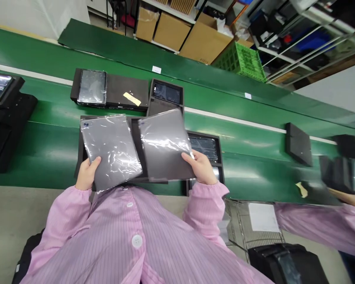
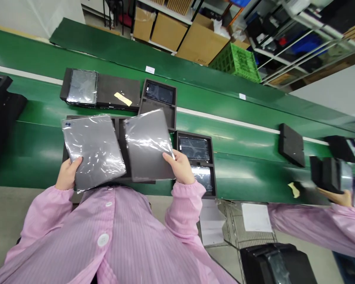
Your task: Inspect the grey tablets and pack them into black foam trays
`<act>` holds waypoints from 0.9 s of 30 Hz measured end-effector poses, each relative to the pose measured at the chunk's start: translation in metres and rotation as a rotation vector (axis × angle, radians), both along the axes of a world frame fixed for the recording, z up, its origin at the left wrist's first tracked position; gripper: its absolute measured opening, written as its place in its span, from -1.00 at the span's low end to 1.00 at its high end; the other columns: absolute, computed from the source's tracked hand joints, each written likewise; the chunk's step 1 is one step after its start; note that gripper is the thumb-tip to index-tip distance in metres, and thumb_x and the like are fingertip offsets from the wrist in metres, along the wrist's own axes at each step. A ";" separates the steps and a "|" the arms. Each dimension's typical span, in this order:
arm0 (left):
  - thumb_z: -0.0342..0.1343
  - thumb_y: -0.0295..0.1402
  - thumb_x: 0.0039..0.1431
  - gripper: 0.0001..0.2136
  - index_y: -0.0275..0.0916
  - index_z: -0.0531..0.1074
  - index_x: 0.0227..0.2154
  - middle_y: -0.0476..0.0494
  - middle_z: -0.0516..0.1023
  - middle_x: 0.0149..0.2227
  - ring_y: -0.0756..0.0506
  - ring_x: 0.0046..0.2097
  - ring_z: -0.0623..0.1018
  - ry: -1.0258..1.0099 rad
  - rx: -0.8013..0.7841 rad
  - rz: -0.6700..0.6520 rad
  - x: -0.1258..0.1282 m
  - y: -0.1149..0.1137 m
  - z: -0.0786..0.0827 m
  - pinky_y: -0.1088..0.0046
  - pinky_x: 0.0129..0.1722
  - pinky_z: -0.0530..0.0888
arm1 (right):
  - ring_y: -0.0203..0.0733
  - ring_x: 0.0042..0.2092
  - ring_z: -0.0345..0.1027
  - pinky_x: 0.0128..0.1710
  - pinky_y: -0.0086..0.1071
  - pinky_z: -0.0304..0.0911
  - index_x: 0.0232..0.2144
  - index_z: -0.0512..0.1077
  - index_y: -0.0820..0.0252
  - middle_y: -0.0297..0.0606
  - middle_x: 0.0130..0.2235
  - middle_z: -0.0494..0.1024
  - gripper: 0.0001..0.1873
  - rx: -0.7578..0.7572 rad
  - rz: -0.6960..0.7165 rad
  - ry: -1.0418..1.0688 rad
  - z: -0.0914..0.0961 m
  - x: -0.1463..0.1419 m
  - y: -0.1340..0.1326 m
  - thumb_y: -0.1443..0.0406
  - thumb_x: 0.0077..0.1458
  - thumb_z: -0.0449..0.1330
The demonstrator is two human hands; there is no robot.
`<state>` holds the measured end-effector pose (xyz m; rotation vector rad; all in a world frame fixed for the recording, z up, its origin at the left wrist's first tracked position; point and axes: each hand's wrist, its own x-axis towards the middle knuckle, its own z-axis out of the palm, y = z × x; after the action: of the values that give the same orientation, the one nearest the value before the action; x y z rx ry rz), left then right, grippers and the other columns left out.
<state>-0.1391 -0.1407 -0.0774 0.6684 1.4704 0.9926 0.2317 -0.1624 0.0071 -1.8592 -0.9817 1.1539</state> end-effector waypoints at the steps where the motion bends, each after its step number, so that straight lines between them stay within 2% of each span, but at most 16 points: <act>1: 0.37 0.09 -0.26 -0.42 -0.33 0.51 -0.32 -0.11 0.59 -0.46 -0.10 -0.44 0.55 0.005 0.006 0.040 -0.005 0.002 -0.002 0.46 -0.48 0.44 | -0.19 -0.41 0.39 -0.37 -0.36 0.25 -0.36 0.53 0.24 -0.26 -0.42 0.57 -0.56 0.033 0.003 -0.137 0.007 0.003 0.001 -0.02 -0.10 0.30; 4: 0.36 0.09 -0.29 -0.43 -0.32 0.50 -0.35 -0.09 0.57 -0.51 -0.12 -0.44 0.57 -0.023 -0.003 0.152 -0.012 0.004 -0.009 0.44 -0.47 0.47 | -0.13 -0.39 0.38 -0.35 -0.33 0.21 -0.37 0.54 0.25 -0.22 -0.45 0.55 -0.68 0.020 0.010 -0.598 0.018 -0.009 0.007 0.10 0.05 0.17; 6: 0.38 0.08 -0.33 -0.44 -0.30 0.50 -0.37 -0.06 0.55 -0.56 -0.14 -0.45 0.58 -0.085 -0.054 0.211 -0.009 0.003 -0.013 0.41 -0.46 0.49 | -0.05 -0.33 0.44 -0.32 -0.29 0.23 -0.25 0.56 0.24 -0.16 -0.39 0.58 -0.69 -0.055 0.009 -0.836 0.014 -0.032 0.011 0.18 0.12 0.10; 9: 0.41 0.02 -0.37 -0.47 -0.28 0.49 -0.38 -0.03 0.54 -0.57 -0.12 -0.49 0.57 -0.212 -0.127 0.251 -0.003 -0.001 -0.020 0.41 -0.50 0.49 | -0.01 -0.13 0.50 -0.20 -0.28 0.32 0.08 0.45 0.22 -0.07 -0.07 0.61 -0.55 -0.064 0.136 -0.927 -0.006 -0.080 0.013 0.29 0.15 0.05; 12: 0.42 -0.02 -0.36 -0.50 -0.29 0.50 -0.40 -0.05 0.58 -0.54 -0.09 -0.51 0.55 -0.319 -0.164 0.253 0.001 -0.005 -0.026 0.43 -0.54 0.48 | -0.01 0.05 0.45 -0.07 -0.30 0.37 0.18 0.35 0.23 -0.06 0.18 0.45 -0.44 -0.044 0.346 -0.909 -0.034 -0.122 0.011 0.31 0.11 0.13; 15: 0.42 -0.07 -0.36 -0.55 -0.28 0.49 -0.44 -0.08 0.60 -0.51 -0.12 -0.47 0.58 -0.351 -0.170 0.293 0.001 -0.005 -0.031 0.39 -0.48 0.53 | 0.01 0.06 0.43 -0.03 -0.24 0.38 0.11 0.43 0.21 -0.06 0.19 0.43 -0.53 -0.108 0.409 -0.853 -0.058 -0.138 0.015 0.36 0.13 0.10; 16: 0.42 -0.10 -0.37 -0.57 -0.27 0.49 -0.44 -0.08 0.61 -0.50 -0.14 -0.44 0.60 -0.349 -0.161 0.311 0.001 -0.004 -0.032 0.36 -0.44 0.55 | -0.02 0.04 0.45 -0.01 -0.24 0.37 0.06 0.47 0.20 -0.07 0.15 0.47 -0.57 -0.106 0.391 -0.780 -0.062 -0.138 0.018 0.38 0.14 0.08; 18: 0.40 -0.13 -0.35 -0.58 -0.25 0.49 -0.40 -0.08 0.63 -0.45 -0.18 -0.35 0.63 -0.341 -0.131 0.315 0.002 -0.003 -0.031 0.32 -0.35 0.57 | -0.09 -0.06 0.50 -0.01 -0.24 0.38 -0.07 0.54 0.19 -0.11 0.02 0.57 -0.66 -0.051 0.320 -0.499 -0.067 -0.133 0.026 0.34 0.17 0.06; 20: 0.38 -0.13 -0.32 -0.57 -0.24 0.49 -0.35 -0.10 0.64 -0.41 -0.20 -0.30 0.64 -0.334 -0.101 0.261 0.006 -0.001 -0.027 0.30 -0.29 0.56 | -0.12 -0.15 0.53 -0.06 -0.24 0.42 -0.17 0.57 0.19 -0.13 -0.10 0.63 -0.69 0.045 0.253 -0.136 -0.065 -0.126 0.034 0.19 0.17 0.11; 22: 0.37 -0.12 -0.31 -0.56 -0.26 0.49 -0.34 -0.11 0.64 -0.42 -0.19 -0.32 0.63 -0.332 -0.084 0.189 0.012 0.001 -0.020 0.31 -0.30 0.54 | -0.11 -0.22 0.53 -0.14 -0.23 0.44 -0.27 0.58 0.18 -0.15 -0.20 0.65 -0.67 0.124 0.188 0.088 -0.060 -0.122 0.041 0.08 0.08 0.19; 25: 0.36 -0.17 -0.33 -0.61 -0.27 0.48 -0.40 -0.09 0.59 -0.50 -0.16 -0.41 0.59 -0.353 -0.091 0.100 0.021 0.003 -0.007 0.31 -0.37 0.50 | -0.09 -0.28 0.51 -0.18 -0.22 0.42 -0.40 0.55 0.17 -0.17 -0.34 0.64 -0.71 0.200 0.058 0.052 -0.052 -0.121 0.046 0.07 -0.07 0.31; 27: 0.31 -0.26 -0.35 -0.69 -0.27 0.46 -0.46 -0.07 0.55 -0.55 -0.15 -0.44 0.56 -0.385 -0.074 0.043 0.027 0.003 0.000 0.34 -0.41 0.46 | -0.10 -0.32 0.48 -0.21 -0.22 0.40 -0.45 0.51 0.17 -0.18 -0.39 0.61 -0.73 0.225 0.013 -0.031 -0.048 -0.122 0.047 0.08 -0.06 0.30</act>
<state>-0.1117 -0.1374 -0.0772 0.3679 1.1782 1.0296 0.1100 -0.1155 -0.0411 -1.6969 -1.0952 0.9814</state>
